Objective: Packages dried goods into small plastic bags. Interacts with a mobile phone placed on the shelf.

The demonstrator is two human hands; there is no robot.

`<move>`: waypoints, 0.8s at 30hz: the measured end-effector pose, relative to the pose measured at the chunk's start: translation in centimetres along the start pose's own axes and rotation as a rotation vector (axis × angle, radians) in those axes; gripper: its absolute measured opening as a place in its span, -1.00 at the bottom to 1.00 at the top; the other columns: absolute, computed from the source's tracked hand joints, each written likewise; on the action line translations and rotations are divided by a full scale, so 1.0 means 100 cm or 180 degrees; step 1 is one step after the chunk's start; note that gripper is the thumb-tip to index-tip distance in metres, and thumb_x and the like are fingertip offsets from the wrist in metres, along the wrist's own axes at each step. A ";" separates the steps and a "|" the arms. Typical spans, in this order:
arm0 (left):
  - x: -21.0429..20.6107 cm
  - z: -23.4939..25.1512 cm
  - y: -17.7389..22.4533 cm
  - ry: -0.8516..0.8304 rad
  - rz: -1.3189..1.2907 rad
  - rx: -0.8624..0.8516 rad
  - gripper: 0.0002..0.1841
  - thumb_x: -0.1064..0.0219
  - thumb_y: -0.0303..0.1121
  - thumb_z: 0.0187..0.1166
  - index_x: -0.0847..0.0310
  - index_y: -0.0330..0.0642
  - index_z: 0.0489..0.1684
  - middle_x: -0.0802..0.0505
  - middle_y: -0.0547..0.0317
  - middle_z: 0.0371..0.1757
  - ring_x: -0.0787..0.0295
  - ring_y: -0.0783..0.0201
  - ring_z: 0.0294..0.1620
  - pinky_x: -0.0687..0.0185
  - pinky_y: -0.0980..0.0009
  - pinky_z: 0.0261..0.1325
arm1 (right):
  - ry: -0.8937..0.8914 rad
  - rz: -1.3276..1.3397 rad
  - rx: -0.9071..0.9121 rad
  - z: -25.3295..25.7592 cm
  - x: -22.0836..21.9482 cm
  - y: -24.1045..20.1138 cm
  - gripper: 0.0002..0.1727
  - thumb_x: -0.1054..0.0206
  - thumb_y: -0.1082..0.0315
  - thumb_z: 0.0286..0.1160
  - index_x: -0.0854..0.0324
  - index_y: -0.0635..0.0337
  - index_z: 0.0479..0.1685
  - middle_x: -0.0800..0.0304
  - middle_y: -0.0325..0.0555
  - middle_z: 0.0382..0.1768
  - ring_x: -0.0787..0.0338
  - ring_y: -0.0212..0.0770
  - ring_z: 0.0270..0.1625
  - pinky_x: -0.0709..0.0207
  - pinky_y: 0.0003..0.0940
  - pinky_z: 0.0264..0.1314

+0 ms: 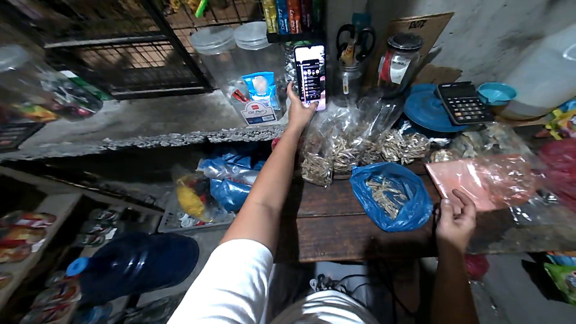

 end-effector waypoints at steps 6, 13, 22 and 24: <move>0.002 0.002 -0.003 -0.0077 0.0042 -0.0015 0.18 -0.54 -0.55 0.33 0.48 -0.24 0.86 -0.50 -0.44 0.58 -0.66 -0.11 0.44 -0.60 0.04 0.44 | -0.0004 0.0019 0.0070 0.000 0.000 0.002 -0.50 -0.10 0.43 0.68 -0.28 0.68 0.46 -0.53 -0.17 -0.26 -0.44 -0.77 -0.45 -0.36 -0.85 -0.35; 0.005 -0.002 0.002 -0.0349 -0.0116 -0.0215 0.38 -0.54 -0.78 0.10 0.73 -0.26 0.84 -0.25 -0.48 0.73 -0.52 -0.09 0.59 -0.54 0.12 0.54 | 0.0001 0.0023 0.0051 0.000 0.000 0.000 -0.48 -0.11 0.44 0.65 -0.26 0.70 0.47 -0.53 -0.18 -0.27 -0.46 -0.78 -0.45 -0.37 -0.86 -0.34; -0.005 -0.001 0.000 0.0070 0.0384 -0.0129 0.41 -0.70 -0.48 0.16 0.67 -0.21 0.87 -0.45 -0.50 0.61 -0.67 -0.21 0.43 -0.59 -0.05 0.45 | -0.0046 0.0001 0.0019 -0.001 0.001 -0.002 -0.47 -0.12 0.43 0.67 -0.24 0.71 0.49 -0.54 -0.12 -0.22 -0.45 -0.76 -0.40 -0.36 -0.84 -0.30; -0.006 -0.002 0.004 0.0141 0.0551 0.0061 0.39 -0.69 -0.40 0.22 0.66 -0.17 0.88 -0.52 -0.49 0.55 -0.70 -0.24 0.37 -0.59 -0.11 0.41 | -0.0039 0.0007 0.0047 0.000 0.001 0.000 -0.47 -0.12 0.43 0.65 -0.24 0.71 0.48 -0.53 -0.17 -0.27 -0.46 -0.76 -0.43 -0.38 -0.83 -0.31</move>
Point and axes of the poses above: each hand's wrist, its own z-axis towards the middle knuckle, its own x-axis out of the back of the hand, y = z × x, the point moved 1 cm from there along z, towards the middle knuckle
